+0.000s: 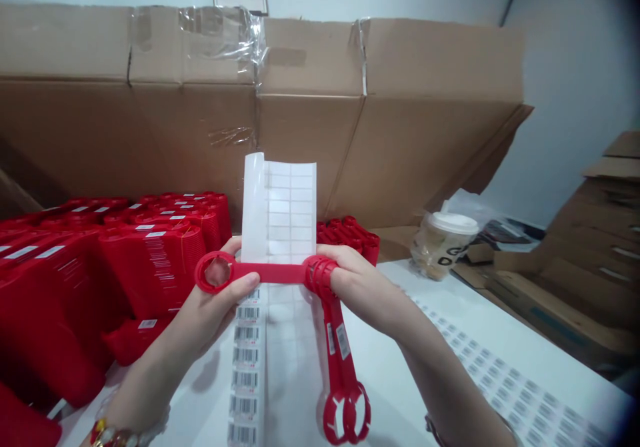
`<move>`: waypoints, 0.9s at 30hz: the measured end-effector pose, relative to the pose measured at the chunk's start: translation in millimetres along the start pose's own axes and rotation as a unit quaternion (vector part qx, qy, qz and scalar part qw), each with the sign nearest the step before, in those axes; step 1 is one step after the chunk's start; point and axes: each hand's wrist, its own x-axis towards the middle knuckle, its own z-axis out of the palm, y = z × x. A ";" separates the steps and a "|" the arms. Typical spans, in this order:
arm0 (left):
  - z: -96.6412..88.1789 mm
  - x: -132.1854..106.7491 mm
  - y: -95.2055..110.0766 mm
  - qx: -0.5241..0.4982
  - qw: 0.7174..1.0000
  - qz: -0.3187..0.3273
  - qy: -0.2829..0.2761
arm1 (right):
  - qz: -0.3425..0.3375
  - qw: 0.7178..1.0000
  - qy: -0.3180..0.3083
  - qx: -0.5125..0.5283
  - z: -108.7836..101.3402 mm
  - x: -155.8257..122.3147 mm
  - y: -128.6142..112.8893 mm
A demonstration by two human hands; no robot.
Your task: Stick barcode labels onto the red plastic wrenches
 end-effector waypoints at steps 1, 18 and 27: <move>-1.4 0.5 -1.5 -0.009 1.000 -0.005 -0.002 | -0.007 1.000 -0.001 0.022 1.5 0.6 0.1; 0.5 2.9 0.7 0.187 0.970 -0.002 0.154 | -0.068 0.974 0.215 0.027 7.4 6.7 4.6; 1.0 2.7 -11.5 0.290 0.931 0.080 0.207 | -0.071 0.970 0.231 -0.017 15.1 7.5 1.2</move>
